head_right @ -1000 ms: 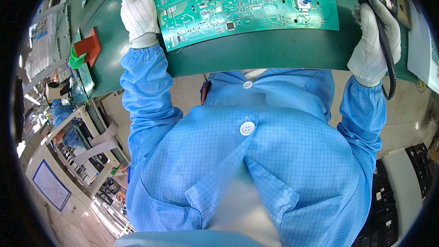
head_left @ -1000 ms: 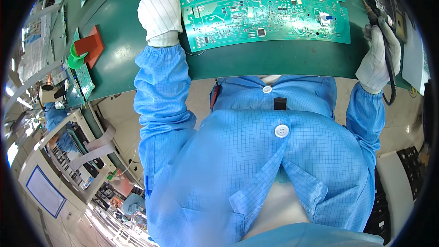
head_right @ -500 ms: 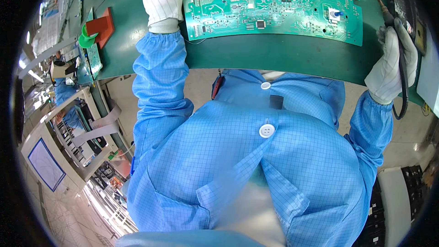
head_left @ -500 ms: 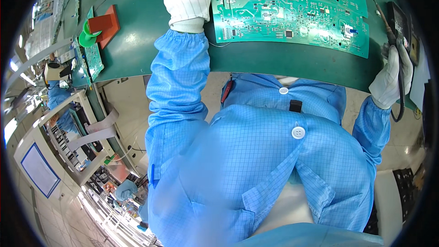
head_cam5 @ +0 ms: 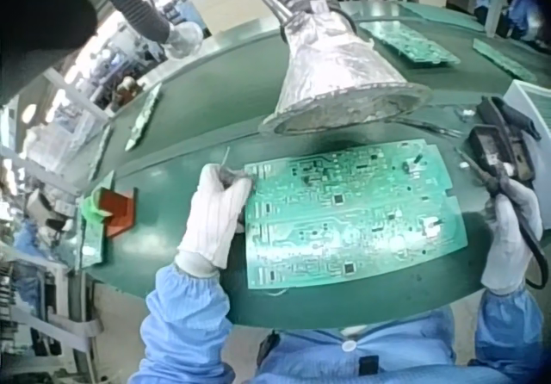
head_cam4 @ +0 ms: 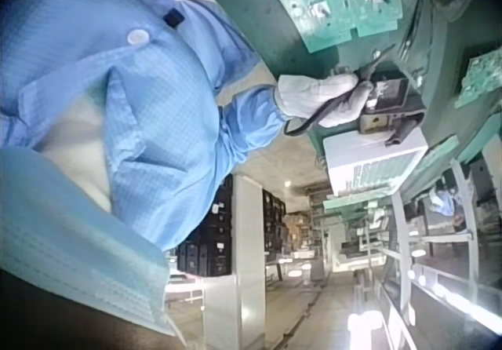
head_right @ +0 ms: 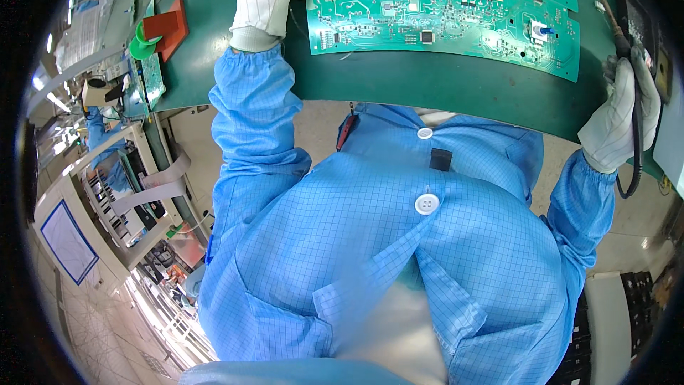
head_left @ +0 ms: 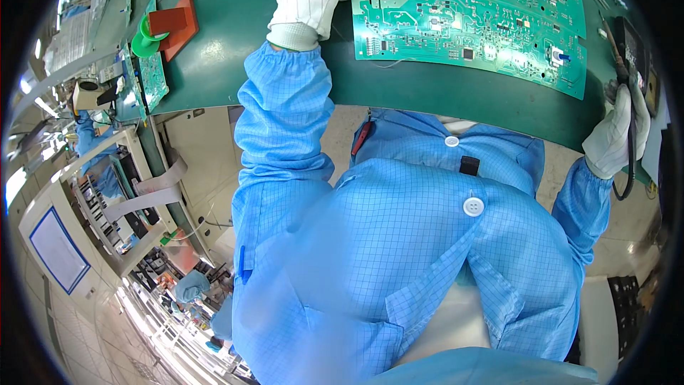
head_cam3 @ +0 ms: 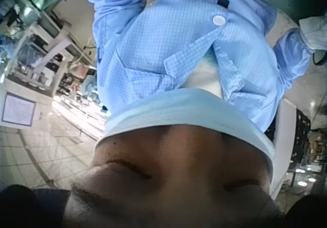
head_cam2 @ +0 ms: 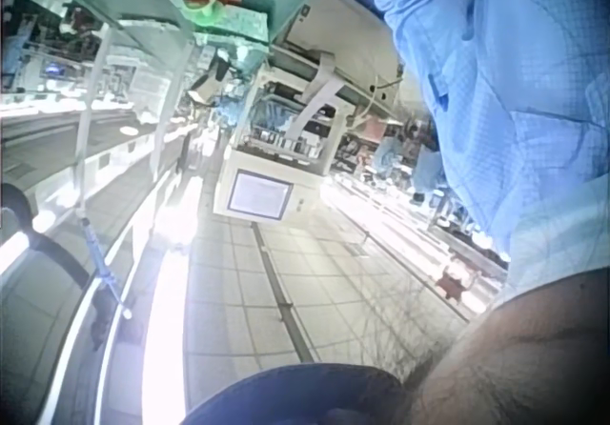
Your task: Soldering electronic components onto a printed circuit board at a workbench.
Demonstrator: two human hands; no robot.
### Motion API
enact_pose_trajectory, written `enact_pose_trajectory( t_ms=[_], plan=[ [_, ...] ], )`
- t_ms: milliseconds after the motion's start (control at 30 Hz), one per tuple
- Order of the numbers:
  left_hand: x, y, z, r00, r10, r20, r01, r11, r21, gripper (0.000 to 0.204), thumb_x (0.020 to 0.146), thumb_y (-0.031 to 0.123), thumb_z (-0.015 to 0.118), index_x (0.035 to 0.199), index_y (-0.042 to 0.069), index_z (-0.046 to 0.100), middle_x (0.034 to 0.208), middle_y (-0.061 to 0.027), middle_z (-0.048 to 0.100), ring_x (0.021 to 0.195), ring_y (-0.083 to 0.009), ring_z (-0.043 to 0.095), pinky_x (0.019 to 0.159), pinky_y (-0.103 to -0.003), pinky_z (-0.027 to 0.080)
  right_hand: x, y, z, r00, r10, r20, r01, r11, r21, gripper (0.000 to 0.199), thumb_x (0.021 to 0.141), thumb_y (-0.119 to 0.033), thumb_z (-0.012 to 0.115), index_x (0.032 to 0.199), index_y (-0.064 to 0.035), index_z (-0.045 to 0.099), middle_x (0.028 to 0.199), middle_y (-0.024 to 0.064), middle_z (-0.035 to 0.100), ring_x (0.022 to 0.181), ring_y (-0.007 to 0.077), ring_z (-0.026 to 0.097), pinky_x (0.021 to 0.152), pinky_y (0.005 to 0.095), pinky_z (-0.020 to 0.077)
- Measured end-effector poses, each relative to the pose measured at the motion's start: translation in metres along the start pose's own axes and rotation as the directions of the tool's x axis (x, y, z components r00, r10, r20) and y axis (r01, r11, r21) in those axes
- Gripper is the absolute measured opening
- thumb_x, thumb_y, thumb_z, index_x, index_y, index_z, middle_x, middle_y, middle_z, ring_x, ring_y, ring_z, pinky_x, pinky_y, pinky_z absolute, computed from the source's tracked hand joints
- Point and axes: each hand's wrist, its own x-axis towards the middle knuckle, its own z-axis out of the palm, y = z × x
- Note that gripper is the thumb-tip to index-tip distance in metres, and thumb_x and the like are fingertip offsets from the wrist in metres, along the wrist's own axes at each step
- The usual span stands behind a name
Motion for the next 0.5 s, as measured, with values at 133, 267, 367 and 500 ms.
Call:
enact_pose_trajectory(
  t_ms=[133,267,367,500],
  plan=[
    [0.011,-0.001,0.014,0.707,0.664,-0.242,-0.678,0.735,0.035,0.012,0.094,0.010,0.060,0.103,0.003,0.057,0.094,-0.0094,0.057,0.066,-0.0196,0.055,0.065,-0.028,0.050,0.000,-0.017,0.005,0.994,0.055,-0.097,-0.049,0.997,0.063,0.031,0.092,0.010,0.061,0.122,-0.0006,0.067,0.121,0.0204,0.065,0.099,0.0280,0.073,0.081,0.0314,0.0634],
    [0.000,0.022,0.004,0.998,0.055,0.039,-0.015,0.746,-0.665,0.020,0.098,0.013,0.065,0.114,0.005,0.054,0.100,-0.0015,0.062,0.075,-0.0096,0.062,0.062,-0.024,0.049,0.004,-0.015,0.007,0.936,0.287,-0.203,-0.192,0.902,0.388,0.025,0.097,-0.002,0.060,0.119,0.0096,0.064,0.105,0.0195,0.070,0.090,0.0241,0.072,0.081,0.0323,0.0593],
    [-0.012,0.032,0.007,0.998,0.007,0.062,0.042,0.652,-0.757,0.030,0.097,0.013,0.066,0.120,0.005,0.049,0.104,-0.0032,0.062,0.075,-0.0097,0.061,0.064,-0.024,0.049,0.012,-0.016,0.004,0.937,0.287,-0.200,-0.211,0.919,0.332,0.031,0.099,-0.011,0.057,0.116,0.0136,0.063,0.093,0.0170,0.071,0.084,0.0204,0.069,0.079,0.0320,0.0553],
    [-0.019,0.039,0.002,0.997,0.042,0.060,0.015,0.687,-0.726,0.028,0.096,0.011,0.066,0.117,0.005,0.048,0.117,-0.0091,0.063,0.075,-0.0108,0.060,0.066,-0.024,0.050,0.012,-0.009,0.004,0.920,0.325,-0.219,-0.235,0.904,0.357,0.033,0.099,-0.014,0.055,0.116,0.0126,0.064,0.091,0.0155,0.070,0.081,0.0188,0.068,0.077,0.0312,0.0540]
  ],
)
